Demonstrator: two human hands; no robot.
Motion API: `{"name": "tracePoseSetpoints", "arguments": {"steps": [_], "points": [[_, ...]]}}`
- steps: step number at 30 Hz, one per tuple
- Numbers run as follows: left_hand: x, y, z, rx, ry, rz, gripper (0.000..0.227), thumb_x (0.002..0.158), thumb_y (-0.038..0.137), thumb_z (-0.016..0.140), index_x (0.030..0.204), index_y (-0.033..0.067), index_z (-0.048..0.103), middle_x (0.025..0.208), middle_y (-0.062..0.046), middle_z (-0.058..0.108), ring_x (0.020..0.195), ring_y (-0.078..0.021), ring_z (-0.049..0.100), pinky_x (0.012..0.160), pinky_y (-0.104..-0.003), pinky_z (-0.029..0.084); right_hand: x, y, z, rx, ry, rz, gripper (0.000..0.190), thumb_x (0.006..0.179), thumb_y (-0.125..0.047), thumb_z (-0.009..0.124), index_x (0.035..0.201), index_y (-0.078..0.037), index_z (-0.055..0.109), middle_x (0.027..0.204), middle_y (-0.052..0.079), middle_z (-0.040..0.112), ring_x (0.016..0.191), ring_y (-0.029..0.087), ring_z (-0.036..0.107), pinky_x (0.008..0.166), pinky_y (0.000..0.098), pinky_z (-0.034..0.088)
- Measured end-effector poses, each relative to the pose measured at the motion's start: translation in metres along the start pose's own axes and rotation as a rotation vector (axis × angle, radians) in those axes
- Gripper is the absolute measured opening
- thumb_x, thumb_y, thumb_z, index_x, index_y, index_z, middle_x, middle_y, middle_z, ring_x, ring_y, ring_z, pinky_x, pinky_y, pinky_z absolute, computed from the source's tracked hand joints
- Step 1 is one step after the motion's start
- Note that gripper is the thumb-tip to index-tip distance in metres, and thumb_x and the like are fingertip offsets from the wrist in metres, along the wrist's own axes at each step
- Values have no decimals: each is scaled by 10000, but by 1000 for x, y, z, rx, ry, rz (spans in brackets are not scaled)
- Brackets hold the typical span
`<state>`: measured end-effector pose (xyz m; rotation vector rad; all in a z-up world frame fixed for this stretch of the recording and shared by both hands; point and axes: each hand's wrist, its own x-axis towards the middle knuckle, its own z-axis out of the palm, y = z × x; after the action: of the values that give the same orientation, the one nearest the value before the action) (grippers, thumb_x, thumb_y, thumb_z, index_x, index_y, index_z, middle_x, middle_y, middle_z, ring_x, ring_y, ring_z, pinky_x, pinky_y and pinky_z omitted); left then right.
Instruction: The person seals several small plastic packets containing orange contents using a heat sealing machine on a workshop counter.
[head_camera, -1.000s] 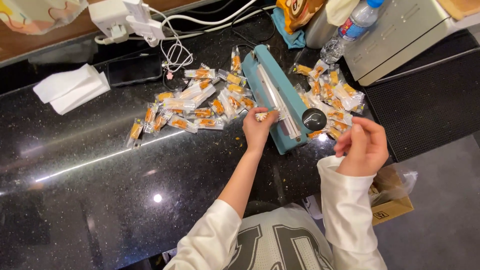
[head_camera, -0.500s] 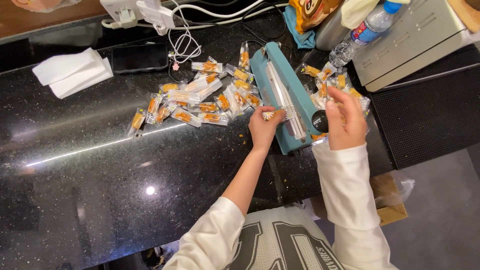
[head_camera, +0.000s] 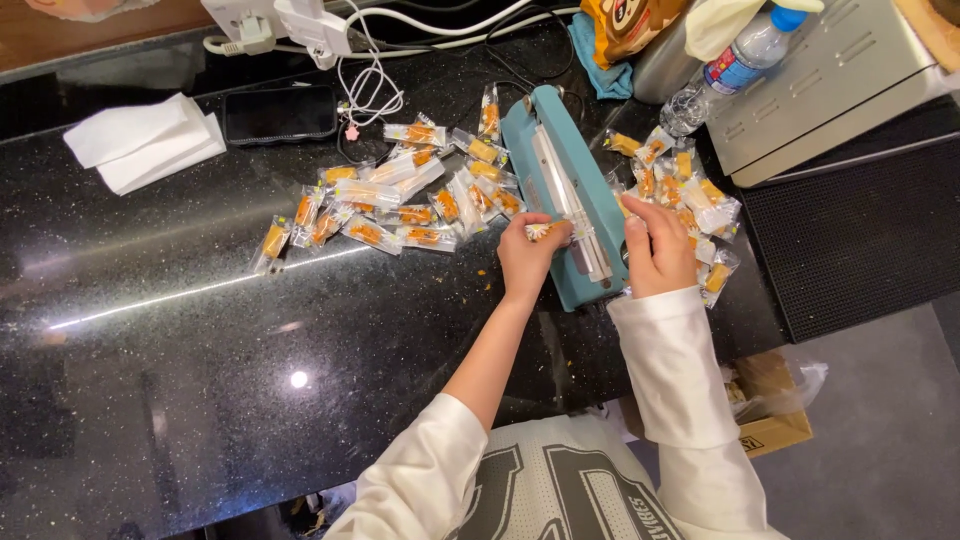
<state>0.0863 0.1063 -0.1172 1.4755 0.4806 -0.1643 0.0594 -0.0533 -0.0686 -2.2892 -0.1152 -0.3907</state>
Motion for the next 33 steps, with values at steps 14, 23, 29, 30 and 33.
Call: {"name": "tracePoseSetpoints", "arguments": {"steps": [14,23,29,30,33], "points": [[1,4,0,7,-6,-30,400,682,238,832,1007,52,692,808,-131,740,728,-163,730,755,-264,545,-32,63,44,-224,90,-158,332,1025,-246,495,1272,-108,667,1225,136,630,1180,339,557,1050,449,404],[5,-4,-4,-49,-26,-15,419,682,192,858,1030,31,692,790,-128,725,659,-171,732,711,-288,587,-37,65,55,-297,163,-126,365,1017,-284,450,1322,-213,638,1294,47,602,1248,270,520,1070,428,381],[8,-14,-28,-197,-56,-163,284,809,173,741,1050,56,648,869,-125,748,725,-198,730,712,-295,574,-36,58,56,-253,159,-91,364,1012,-202,415,1285,-119,640,1317,99,593,1239,313,509,1045,477,400],[10,-16,-33,-201,-65,-189,304,832,175,715,1106,57,654,885,-122,741,762,-202,730,748,-307,579,-36,58,56,-259,152,-84,371,1011,-205,408,1292,-122,636,1318,101,589,1238,312,506,1049,480,393],[8,-14,-41,-159,-102,-240,382,872,238,653,1213,65,648,985,-120,723,858,-210,719,821,-335,571,-35,56,57,-269,147,-48,374,1002,-210,414,1295,-136,634,1324,97,583,1240,312,495,1056,486,380]]}}
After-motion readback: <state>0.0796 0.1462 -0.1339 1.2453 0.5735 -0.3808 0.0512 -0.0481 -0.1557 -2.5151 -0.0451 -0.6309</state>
